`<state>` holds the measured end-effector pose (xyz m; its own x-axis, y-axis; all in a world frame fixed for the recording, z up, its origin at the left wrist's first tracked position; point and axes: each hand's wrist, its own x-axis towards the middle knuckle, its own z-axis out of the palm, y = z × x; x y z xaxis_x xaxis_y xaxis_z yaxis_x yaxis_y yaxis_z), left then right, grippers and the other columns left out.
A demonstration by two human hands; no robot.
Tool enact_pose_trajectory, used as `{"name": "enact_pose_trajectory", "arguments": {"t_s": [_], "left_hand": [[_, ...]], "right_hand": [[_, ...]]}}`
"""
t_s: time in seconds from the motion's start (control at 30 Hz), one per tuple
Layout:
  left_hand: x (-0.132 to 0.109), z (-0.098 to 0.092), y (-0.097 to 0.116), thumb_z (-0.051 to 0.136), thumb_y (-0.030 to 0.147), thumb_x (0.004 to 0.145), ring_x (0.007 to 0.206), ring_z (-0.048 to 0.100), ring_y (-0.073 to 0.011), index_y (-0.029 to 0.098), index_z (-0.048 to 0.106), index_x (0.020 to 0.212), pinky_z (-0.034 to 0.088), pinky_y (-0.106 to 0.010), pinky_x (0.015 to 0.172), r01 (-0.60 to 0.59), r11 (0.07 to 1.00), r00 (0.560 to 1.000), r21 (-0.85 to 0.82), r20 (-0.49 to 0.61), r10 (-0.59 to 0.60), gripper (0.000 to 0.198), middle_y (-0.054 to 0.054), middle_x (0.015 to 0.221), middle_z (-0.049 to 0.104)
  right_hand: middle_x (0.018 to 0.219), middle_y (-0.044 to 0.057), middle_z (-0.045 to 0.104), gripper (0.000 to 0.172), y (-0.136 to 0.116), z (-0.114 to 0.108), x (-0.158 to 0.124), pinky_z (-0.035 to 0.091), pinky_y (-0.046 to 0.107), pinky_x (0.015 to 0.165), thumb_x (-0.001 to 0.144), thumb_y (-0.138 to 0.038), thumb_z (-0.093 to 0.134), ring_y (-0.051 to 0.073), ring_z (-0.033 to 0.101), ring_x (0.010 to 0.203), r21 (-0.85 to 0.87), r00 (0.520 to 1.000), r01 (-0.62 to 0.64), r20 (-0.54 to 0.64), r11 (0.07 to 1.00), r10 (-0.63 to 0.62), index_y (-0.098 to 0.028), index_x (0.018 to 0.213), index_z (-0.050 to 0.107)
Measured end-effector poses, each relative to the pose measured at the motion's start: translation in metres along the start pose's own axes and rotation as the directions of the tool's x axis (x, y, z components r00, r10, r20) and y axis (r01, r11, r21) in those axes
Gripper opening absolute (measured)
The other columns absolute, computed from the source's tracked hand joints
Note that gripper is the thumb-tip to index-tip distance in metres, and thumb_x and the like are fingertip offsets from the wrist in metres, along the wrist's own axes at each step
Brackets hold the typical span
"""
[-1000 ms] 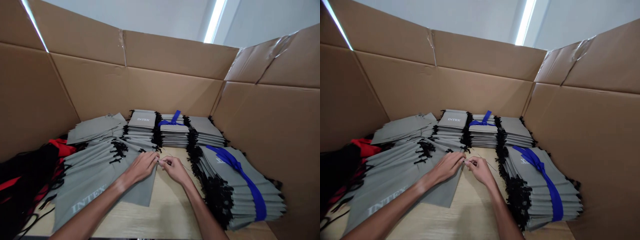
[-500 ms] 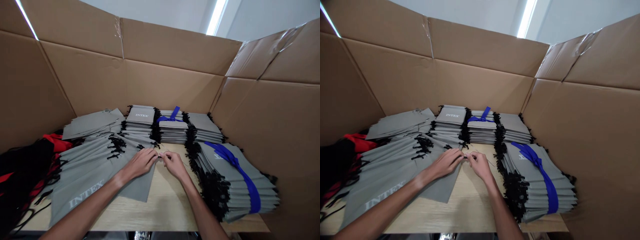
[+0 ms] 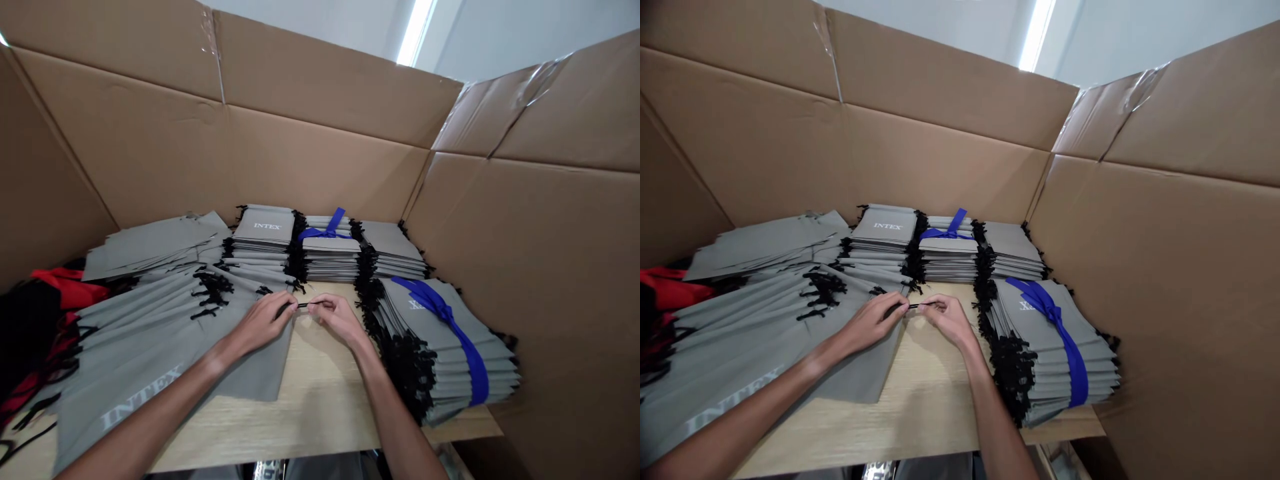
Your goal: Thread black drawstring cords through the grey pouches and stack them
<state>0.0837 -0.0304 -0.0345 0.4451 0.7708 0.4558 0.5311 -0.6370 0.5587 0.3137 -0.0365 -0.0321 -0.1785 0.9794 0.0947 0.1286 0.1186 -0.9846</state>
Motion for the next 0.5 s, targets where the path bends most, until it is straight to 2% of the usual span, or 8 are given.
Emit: {"name": "enact_pose_trajectory", "arguments": {"t_s": [0.2,0.27,0.4,0.5], "left_hand": [[0.0,-0.003,0.004,0.049,0.05,0.11,0.091,0.073,-0.0278,0.026,0.073,0.097,0.056,-0.036,0.085,0.037,0.997,0.999,-0.066,-0.004,-0.038,0.036,-0.006,0.097,0.08],[0.0,-0.004,0.003,0.049,0.05,0.111,0.095,0.075,-0.0282,0.027,0.075,0.102,0.057,-0.037,0.088,0.041,0.997,0.999,-0.07,0.006,-0.041,0.036,-0.006,0.103,0.082],[-0.002,-0.004,-0.002,0.047,0.049,0.111,0.104,0.075,-0.0302,0.028,0.077,0.11,0.056,-0.039,0.096,0.034,0.999,0.999,-0.023,-0.006,-0.035,0.037,-0.008,0.114,0.084],[-0.002,-0.004,-0.008,0.044,0.049,0.112,0.097,0.073,-0.0304,0.027,0.075,0.104,0.056,-0.039,0.093,0.024,0.999,1.0,0.032,-0.02,-0.024,0.039,-0.008,0.106,0.082]], "right_hand": [[0.082,0.005,0.078,0.036,0.004,0.003,0.001,0.049,0.029,0.068,0.081,-0.054,0.085,0.019,0.065,0.074,0.006,0.999,0.038,0.026,0.999,-0.038,-0.019,0.084,0.08],[0.082,0.005,0.079,0.037,0.005,0.003,0.001,0.051,0.03,0.07,0.082,-0.054,0.085,0.02,0.067,0.076,-0.003,0.999,0.041,0.018,0.999,-0.041,-0.018,0.085,0.079],[0.083,0.005,0.079,0.034,0.006,0.001,0.001,0.053,0.03,0.073,0.086,-0.052,0.081,0.021,0.068,0.078,-0.045,0.997,0.073,0.006,0.996,-0.073,-0.018,0.084,0.077],[0.083,0.006,0.077,0.033,0.007,0.001,0.002,0.052,0.03,0.073,0.087,-0.051,0.08,0.021,0.068,0.08,-0.078,0.995,0.095,0.007,0.992,-0.095,-0.019,0.084,0.076]]}}
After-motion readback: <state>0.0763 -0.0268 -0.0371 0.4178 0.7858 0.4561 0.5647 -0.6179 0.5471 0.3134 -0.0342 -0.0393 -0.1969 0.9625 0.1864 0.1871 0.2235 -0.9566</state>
